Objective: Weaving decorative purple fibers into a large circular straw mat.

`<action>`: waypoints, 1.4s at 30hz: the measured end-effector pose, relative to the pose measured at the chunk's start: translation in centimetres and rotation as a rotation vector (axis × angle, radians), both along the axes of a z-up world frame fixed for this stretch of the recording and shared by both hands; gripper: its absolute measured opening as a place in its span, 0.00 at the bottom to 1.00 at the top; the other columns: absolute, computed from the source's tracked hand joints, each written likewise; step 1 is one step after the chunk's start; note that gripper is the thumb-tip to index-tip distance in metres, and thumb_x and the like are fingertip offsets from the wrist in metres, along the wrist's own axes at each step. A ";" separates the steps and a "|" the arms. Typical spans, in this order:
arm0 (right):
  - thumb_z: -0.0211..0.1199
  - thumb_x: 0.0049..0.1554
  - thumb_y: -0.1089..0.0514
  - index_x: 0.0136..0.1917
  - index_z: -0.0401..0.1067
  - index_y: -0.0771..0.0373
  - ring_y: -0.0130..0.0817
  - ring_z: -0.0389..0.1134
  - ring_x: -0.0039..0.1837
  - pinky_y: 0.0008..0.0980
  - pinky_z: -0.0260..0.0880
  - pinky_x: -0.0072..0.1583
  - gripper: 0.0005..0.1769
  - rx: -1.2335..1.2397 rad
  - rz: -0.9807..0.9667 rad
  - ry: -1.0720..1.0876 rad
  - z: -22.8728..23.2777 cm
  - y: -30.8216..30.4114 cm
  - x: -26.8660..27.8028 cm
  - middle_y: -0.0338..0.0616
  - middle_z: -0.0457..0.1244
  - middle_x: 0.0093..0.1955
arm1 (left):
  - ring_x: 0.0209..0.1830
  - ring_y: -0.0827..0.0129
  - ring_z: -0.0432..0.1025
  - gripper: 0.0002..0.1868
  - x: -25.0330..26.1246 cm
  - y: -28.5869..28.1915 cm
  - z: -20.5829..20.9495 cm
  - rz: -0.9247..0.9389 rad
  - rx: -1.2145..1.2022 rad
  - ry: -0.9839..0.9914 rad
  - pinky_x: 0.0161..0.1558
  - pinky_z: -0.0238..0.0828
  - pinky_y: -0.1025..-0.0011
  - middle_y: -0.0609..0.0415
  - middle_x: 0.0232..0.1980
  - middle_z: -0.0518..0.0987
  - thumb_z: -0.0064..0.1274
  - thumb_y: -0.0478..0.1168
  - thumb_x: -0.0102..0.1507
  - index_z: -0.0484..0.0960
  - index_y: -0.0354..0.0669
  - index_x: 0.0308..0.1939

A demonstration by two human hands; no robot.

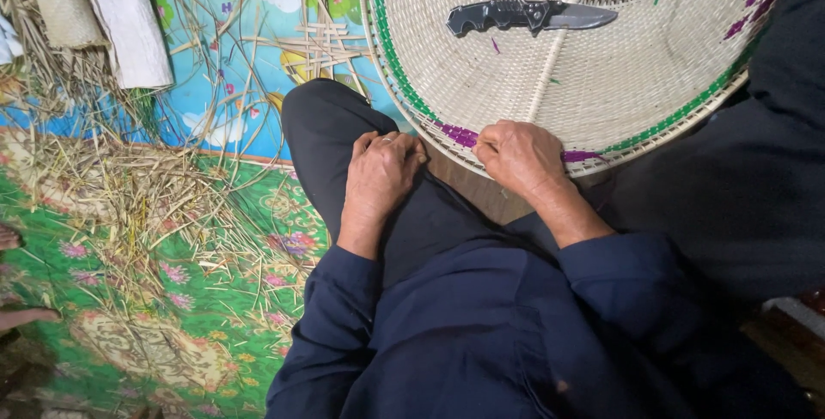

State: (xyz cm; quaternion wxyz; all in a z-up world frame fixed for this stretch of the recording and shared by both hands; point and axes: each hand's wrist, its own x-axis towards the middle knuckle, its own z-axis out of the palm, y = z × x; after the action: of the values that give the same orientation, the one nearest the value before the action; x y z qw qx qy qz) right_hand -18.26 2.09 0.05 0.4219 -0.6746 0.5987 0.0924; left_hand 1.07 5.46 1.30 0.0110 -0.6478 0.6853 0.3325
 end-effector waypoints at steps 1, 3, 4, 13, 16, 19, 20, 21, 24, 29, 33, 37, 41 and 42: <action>0.48 0.45 0.48 0.29 0.68 0.53 0.50 0.63 0.44 0.48 0.62 0.44 0.12 -0.001 0.000 -0.001 0.0 0.0 0.0 0.44 0.62 0.34 | 0.39 0.68 0.70 0.05 0.0 0.0 0.1 0.000 -0.001 -0.001 0.56 0.49 0.64 0.58 0.30 0.74 0.48 0.45 0.53 0.71 0.52 0.30; 0.48 0.45 0.48 0.29 0.68 0.53 0.50 0.62 0.44 0.48 0.63 0.44 0.12 -0.008 -0.015 -0.002 -0.1 0.1 0.0 0.44 0.62 0.34 | 0.39 0.68 0.70 0.05 -0.1 0.0 0.3 -0.002 0.005 -0.011 0.56 0.49 0.64 0.58 0.30 0.74 0.49 0.45 0.53 0.72 0.52 0.30; 0.48 0.45 0.48 0.29 0.68 0.53 0.50 0.62 0.44 0.48 0.63 0.44 0.12 -0.009 -0.015 -0.003 -0.1 0.1 0.0 0.44 0.62 0.34 | 0.39 0.68 0.70 0.05 0.0 0.1 0.2 -0.002 0.004 -0.012 0.56 0.49 0.64 0.58 0.30 0.74 0.49 0.45 0.53 0.72 0.52 0.30; 0.47 0.44 0.50 0.29 0.68 0.54 0.50 0.63 0.43 0.47 0.62 0.42 0.11 0.010 -0.055 0.007 -0.3 0.0 0.1 0.45 0.62 0.33 | 0.33 0.57 0.70 0.04 1.4 -1.5 0.5 0.058 -0.166 0.161 0.43 0.62 0.62 0.51 0.26 0.72 0.50 0.42 0.54 0.73 0.48 0.29; 0.46 0.44 0.49 0.29 0.67 0.53 0.48 0.63 0.44 0.45 0.63 0.43 0.11 0.019 -0.058 0.033 -0.4 0.1 0.2 0.43 0.62 0.33 | 0.30 0.57 0.69 0.04 1.3 -2.5 1.2 0.115 -0.249 0.167 0.40 0.63 0.63 0.54 0.26 0.72 0.50 0.40 0.52 0.75 0.49 0.30; 0.47 0.44 0.50 0.28 0.66 0.54 0.49 0.63 0.42 0.45 0.63 0.42 0.11 -0.010 -0.038 0.008 -0.5 0.1 0.0 0.45 0.61 0.32 | 0.30 0.58 0.70 0.04 1.2 -2.7 0.8 0.190 -0.203 0.164 0.38 0.65 0.65 0.56 0.25 0.73 0.52 0.40 0.51 0.75 0.51 0.29; 0.47 0.44 0.51 0.28 0.66 0.55 0.49 0.63 0.42 0.45 0.63 0.42 0.11 -0.016 -0.045 -0.003 -0.6 0.1 0.0 0.45 0.61 0.32 | 0.30 0.57 0.70 0.04 1.2 -2.7 0.8 0.198 -0.189 0.157 0.38 0.65 0.64 0.56 0.25 0.73 0.52 0.41 0.51 0.75 0.52 0.29; 0.47 0.44 0.51 0.28 0.66 0.55 0.48 0.63 0.42 0.44 0.63 0.41 0.11 -0.019 -0.052 -0.012 -0.7 0.2 -0.1 0.45 0.62 0.32 | 0.30 0.57 0.70 0.04 1.1 -2.6 0.8 0.207 -0.171 0.152 0.38 0.65 0.63 0.56 0.25 0.73 0.52 0.41 0.51 0.76 0.52 0.29; 0.48 0.43 0.52 0.27 0.66 0.55 0.49 0.64 0.42 0.45 0.62 0.41 0.10 -0.034 -0.078 -0.039 -0.7 0.3 -0.1 0.45 0.62 0.31 | 0.28 0.56 0.69 0.03 1.5 -3.1 0.4 0.157 -0.320 0.112 0.38 0.64 0.63 0.54 0.26 0.72 0.52 0.39 0.51 0.76 0.51 0.29; 0.49 0.42 0.51 0.28 0.66 0.57 0.50 0.63 0.41 0.44 0.62 0.41 0.10 -0.073 -0.035 -0.044 -1.0 0.5 -0.2 0.47 0.61 0.31 | 0.39 0.64 0.66 0.07 -1.7 -6.9 1.3 0.030 -0.632 -0.059 0.46 0.56 0.68 0.58 0.34 0.69 0.51 0.42 0.53 0.73 0.54 0.34; 0.53 0.40 0.50 0.28 0.67 0.58 0.46 0.61 0.33 0.40 0.60 0.37 0.11 -0.127 -0.053 -0.012 -0.9 0.8 0.0 0.42 0.62 0.29 | 0.43 0.62 0.63 0.18 -6.7 -11.1 0.9 -0.066 -0.696 0.055 0.45 0.60 0.66 0.54 0.39 0.70 0.53 0.49 0.51 0.72 0.42 0.37; 0.55 0.39 0.52 0.27 0.66 0.59 0.45 0.60 0.34 0.38 0.60 0.38 0.09 -0.164 -0.073 -0.068 -1.1 1.1 -0.3 0.42 0.61 0.31 | 0.50 0.61 0.62 0.19 -9.0 -13.4 -3.3 -0.225 -0.545 -0.083 0.53 0.53 0.63 0.57 0.42 0.72 0.54 0.46 0.48 0.70 0.50 0.40; 0.54 0.39 0.57 0.27 0.65 0.60 0.44 0.61 0.34 0.38 0.60 0.38 0.05 -0.260 -0.047 -0.171 -1.5 1.4 -0.7 0.42 0.61 0.31 | 0.35 0.66 0.62 0.21 -9.3 -13.8 -4.7 -0.280 -0.715 -0.056 0.40 0.57 0.70 0.57 0.35 0.65 0.60 0.46 0.41 0.71 0.51 0.35; 0.54 0.39 0.58 0.26 0.65 0.61 0.44 0.61 0.34 0.37 0.60 0.38 0.05 -0.267 -0.046 -0.190 -1.4 1.5 -0.7 0.42 0.61 0.31 | 0.34 0.68 0.62 0.21 -9.1 -13.8 -4.8 -0.337 -0.700 -0.081 0.40 0.57 0.70 0.58 0.33 0.66 0.59 0.49 0.42 0.72 0.50 0.35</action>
State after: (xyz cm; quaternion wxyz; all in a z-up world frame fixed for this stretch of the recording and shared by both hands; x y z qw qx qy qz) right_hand -18.96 3.60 -1.40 0.3851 -0.7166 0.5782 -0.0620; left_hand -8.08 -8.29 -3.53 -0.1291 -0.5034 0.8531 0.0461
